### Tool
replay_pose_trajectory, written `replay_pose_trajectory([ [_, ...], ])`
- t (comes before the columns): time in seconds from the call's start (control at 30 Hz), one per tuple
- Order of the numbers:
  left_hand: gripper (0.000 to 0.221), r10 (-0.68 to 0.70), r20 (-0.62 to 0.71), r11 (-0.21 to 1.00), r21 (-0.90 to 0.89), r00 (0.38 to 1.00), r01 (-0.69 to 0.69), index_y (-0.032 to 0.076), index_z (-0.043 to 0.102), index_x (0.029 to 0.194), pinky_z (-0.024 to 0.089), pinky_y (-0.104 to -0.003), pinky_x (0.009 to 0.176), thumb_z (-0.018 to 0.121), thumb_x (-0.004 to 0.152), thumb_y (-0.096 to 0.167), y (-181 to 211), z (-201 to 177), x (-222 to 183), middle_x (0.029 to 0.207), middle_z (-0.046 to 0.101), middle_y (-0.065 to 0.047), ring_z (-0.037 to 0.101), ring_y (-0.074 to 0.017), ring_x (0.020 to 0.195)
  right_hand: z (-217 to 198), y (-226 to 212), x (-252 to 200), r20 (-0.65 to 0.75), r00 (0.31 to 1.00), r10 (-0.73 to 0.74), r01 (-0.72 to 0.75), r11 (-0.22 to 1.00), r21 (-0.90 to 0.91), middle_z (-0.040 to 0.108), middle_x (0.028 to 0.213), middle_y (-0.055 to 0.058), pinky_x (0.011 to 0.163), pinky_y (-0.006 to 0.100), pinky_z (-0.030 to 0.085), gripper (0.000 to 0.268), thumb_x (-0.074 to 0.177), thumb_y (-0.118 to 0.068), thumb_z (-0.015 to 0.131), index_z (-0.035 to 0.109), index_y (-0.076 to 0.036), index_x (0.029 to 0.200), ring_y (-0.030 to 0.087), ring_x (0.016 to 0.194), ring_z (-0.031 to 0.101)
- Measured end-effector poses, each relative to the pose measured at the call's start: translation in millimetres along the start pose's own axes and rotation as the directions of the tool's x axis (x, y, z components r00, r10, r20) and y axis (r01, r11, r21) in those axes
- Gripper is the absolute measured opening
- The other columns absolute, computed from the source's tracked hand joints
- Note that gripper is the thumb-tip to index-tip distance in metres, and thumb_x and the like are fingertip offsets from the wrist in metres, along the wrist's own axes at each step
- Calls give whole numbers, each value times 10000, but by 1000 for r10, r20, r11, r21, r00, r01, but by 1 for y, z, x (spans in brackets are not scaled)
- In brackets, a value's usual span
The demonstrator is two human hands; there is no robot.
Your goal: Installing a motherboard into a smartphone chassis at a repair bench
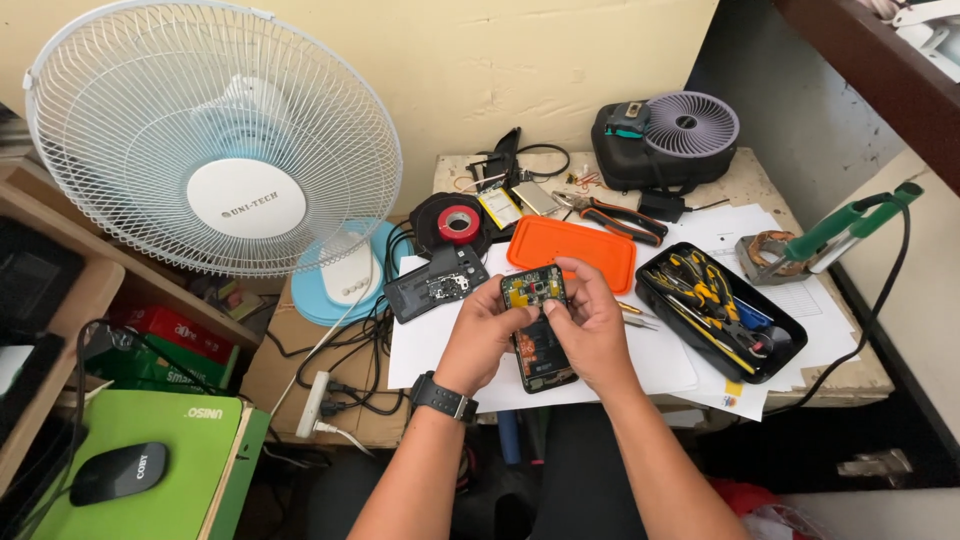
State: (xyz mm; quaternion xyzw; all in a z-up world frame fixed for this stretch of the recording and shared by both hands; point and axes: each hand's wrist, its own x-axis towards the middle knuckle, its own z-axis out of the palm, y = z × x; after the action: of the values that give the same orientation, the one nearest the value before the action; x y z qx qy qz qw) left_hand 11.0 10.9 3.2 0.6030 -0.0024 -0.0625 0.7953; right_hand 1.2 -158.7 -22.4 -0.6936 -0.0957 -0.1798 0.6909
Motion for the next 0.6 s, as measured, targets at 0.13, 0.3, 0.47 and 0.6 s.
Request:
replay_pose_trajectory([
  [0.13,322,4,1,1000,-19,1000,-4,-8,820,1243,732,-393,663,805,927,-67,-2,-7,5,997,810,-125,833,-233,889,-1,-8,3,56,997,48,-49,999,24,829,1053,103,924,297,632,687,1015,73,754,602,-108,1661,130,974,733],
  [0.3,309,10,19,1000,2,1000,-10,-20,822,1237,733,-419,670,803,933,-77,-14,-14,12,1000,827,-150,843,-254,885,4,-10,3,49,987,153,-157,983,99,778,1028,84,911,288,602,693,1005,70,762,595,-113,1652,124,970,687],
  [0.47,337,18,45,1000,13,999,-19,-23,825,1266,720,-420,755,802,936,-90,0,-13,5,1040,841,-160,833,-257,937,7,-17,5,81,972,219,-231,955,185,787,1083,98,949,314,603,759,955,96,803,598,-126,1652,151,1004,711],
  [0.6,343,54,84,996,62,995,-59,-15,837,1278,688,-406,877,803,944,-87,-2,-15,10,1095,862,-164,811,-251,1032,8,-19,7,93,963,255,-270,932,241,779,1106,106,973,320,607,777,926,143,811,623,-127,1630,169,1023,727],
])
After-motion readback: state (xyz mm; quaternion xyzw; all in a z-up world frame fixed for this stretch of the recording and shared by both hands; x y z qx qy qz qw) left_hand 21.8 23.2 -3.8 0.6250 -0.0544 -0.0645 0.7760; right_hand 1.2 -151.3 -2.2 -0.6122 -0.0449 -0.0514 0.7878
